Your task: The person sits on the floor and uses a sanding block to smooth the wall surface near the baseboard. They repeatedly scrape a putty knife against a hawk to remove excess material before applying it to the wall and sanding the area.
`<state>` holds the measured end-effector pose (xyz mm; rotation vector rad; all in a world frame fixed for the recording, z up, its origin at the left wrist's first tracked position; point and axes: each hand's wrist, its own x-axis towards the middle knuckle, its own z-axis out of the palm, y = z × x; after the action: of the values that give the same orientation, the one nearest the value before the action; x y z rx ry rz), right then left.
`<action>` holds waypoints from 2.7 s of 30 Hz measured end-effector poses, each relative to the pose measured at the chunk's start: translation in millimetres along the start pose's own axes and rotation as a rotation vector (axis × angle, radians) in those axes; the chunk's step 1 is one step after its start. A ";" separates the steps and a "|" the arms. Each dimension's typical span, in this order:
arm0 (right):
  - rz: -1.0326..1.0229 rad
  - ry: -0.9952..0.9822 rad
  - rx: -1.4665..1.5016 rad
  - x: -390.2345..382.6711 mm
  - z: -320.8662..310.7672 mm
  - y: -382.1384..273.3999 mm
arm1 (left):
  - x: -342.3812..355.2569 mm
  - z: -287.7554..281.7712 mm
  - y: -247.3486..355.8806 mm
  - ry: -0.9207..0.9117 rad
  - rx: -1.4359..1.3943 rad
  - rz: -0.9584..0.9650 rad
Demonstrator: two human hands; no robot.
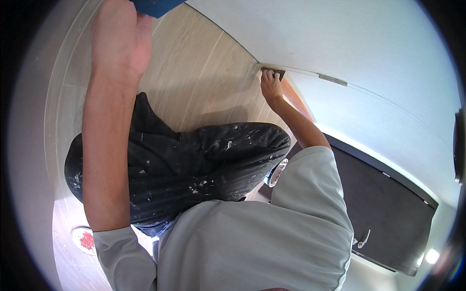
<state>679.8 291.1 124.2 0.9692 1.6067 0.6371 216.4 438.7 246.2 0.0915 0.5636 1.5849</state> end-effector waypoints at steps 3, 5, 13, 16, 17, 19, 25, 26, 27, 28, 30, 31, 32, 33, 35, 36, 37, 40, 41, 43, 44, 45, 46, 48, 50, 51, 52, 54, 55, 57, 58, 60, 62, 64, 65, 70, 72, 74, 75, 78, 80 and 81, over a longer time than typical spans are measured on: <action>0.002 0.010 0.025 -1.1 5.5 -3.7 | 1.7 -3.8 0.7 -0.075 -0.039 -0.028; -0.006 -0.002 0.026 0.8 5.4 -4.4 | 3.0 -10.6 2.1 -0.134 -0.061 -0.049; -0.025 -0.107 0.103 10.8 -4.9 -4.2 | 4.3 -7.0 -1.3 -0.019 0.021 -0.008; -0.035 -0.123 0.129 11.5 -12.9 -2.5 | 4.7 -5.0 -3.7 -0.042 0.018 0.039; -0.039 -0.113 0.121 8.3 -18.1 -2.1 | 5.7 -5.1 -2.7 -0.038 0.018 0.038; -0.043 -0.104 0.105 2.3 -22.3 -1.6 | 7.1 -6.5 1.0 -0.024 0.016 -0.002; -0.028 -0.026 0.051 -7.5 -13.1 3.0 | 4.2 -5.3 0.1 -0.021 0.013 -0.031; -0.031 -0.021 0.045 -7.1 -12.1 4.1 | 3.9 -4.5 -0.5 -0.012 0.010 -0.025; -0.034 -0.016 0.039 -6.1 -11.4 4.7 | 3.5 -3.9 -1.2 -0.002 0.008 -0.018; -0.029 -0.010 0.032 -5.9 -11.1 4.7 | 3.3 -4.0 -1.3 0.001 0.010 -0.019; -0.019 0.002 0.017 -5.1 -10.6 4.8 | 2.9 -3.6 -0.9 0.008 0.004 -0.022; -0.021 -0.023 0.014 -4.5 -11.2 4.7 | 2.5 -2.8 -0.9 0.012 -0.003 -0.025; -0.024 -0.048 0.011 -3.6 -12.2 4.4 | 1.5 -0.5 -1.2 0.017 0.000 -0.016; -0.026 -0.073 0.008 -2.9 -12.5 4.1 | 0.7 1.6 -1.3 0.022 0.003 -0.006; -0.008 -0.051 0.027 -1.5 -6.7 2.3 | -0.8 5.5 -2.4 0.023 0.019 0.019; 0.001 -0.039 0.036 -0.8 -3.8 1.7 | -0.6 5.0 -2.9 0.018 0.023 0.022; 0.002 -0.037 0.034 -0.1 -2.9 1.1 | 2.2 -1.1 -3.4 0.003 0.019 0.005; 0.002 -0.039 0.030 2.2 -0.6 -0.9 | 4.0 -3.0 -4.7 0.003 0.029 -0.004; -0.001 -0.046 0.030 3.0 0.3 -1.2 | 3.6 -2.2 -5.0 0.009 0.037 0.002; -0.003 -0.069 0.051 4.8 1.1 -2.4 | 2.3 -0.2 -5.5 0.021 0.056 0.015; -0.002 -0.084 0.072 5.9 0.8 -3.5 | 2.6 -0.1 -6.0 0.018 0.050 0.024; -0.001 -0.099 0.093 7.2 0.4 -4.5 | 2.8 0.0 -6.3 0.016 0.044 0.033; -0.010 -0.113 0.101 9.4 -0.5 -4.6 | 4.3 -0.5 -8.1 0.005 0.022 0.043; -0.028 -0.141 0.119 15.0 -2.7 -4.4 | 4.7 -3.8 -8.8 -0.009 0.007 0.023; -0.052 -0.210 0.177 20.7 -10.7 -1.0 | 5.5 -9.7 -6.1 -0.026 0.014 -0.037; -0.064 -0.246 0.208 21.3 -15.1 -0.5 | 5.3 -12.9 -5.7 -0.034 0.017 -0.067; -0.076 -0.256 0.205 23.0 -20.1 1.0 | 6.7 -16.7 -7.1 -0.041 0.011 -0.085; -0.100 -0.278 0.203 20.2 -32.7 7.6 | 18.5 -33.1 -11.0 0.050 0.096 -0.117; -0.112 -0.254 0.249 12.2 -42.3 13.2 | 33.8 -50.3 -14.9 0.150 0.184 -0.130; -0.133 -0.197 0.346 -12.0 -68.4 20.7 | 36.4 -46.9 -13.2 0.217 0.211 -0.158; -0.112 -0.177 0.505 -26.6 -85.8 29.9 | 27.5 -32.3 -10.1 0.184 0.144 -0.178; -0.025 -0.068 0.857 -63.7 -129.1 49.4 | 18.4 -17.2 -5.5 0.139 0.088 -0.251; 0.058 0.141 1.153 -104.5 -166.5 67.9 | 14.6 -13.1 -8.8 0.112 0.107 -0.369; 0.094 0.405 1.359 -144.0 -192.1 82.5 | -4.5 -2.3 -9.3 0.017 0.202 -0.481; 0.145 0.473 1.397 -165.1 -207.9 88.0 | -17.7 4.5 -10.7 -0.035 0.256 -0.540; 0.285 0.993 1.355 -241.2 -248.0 86.8 | -124.1 15.5 -29.8 -0.247 0.279 -1.078; 0.237 1.210 1.272 -249.9 -253.8 74.0 | -168.2 10.7 -32.8 -0.300 0.163 -1.218; 0.101 1.394 1.264 -250.6 -263.3 61.6 | -205.9 10.5 -30.8 -0.246 0.118 -1.273; 0.062 1.405 1.179 -252.9 -265.7 56.7 | -218.6 11.4 -25.5 -0.245 0.130 -1.253; 0.052 1.432 1.168 -255.6 -258.0 47.7 | -243.7 14.6 -13.7 -0.250 0.171 -1.175; 0.068 1.368 1.138 -253.5 -238.7 46.9 | -250.0 17.4 -5.5 -0.256 0.225 -1.089; 0.077 1.332 1.119 -255.3 -229.2 49.4 | -252.9 16.7 -5.5 -0.254 0.254 -1.042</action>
<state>488.3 119.0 356.4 1.5050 3.3095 0.3699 255.9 202.1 328.2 0.1552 0.4843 0.4762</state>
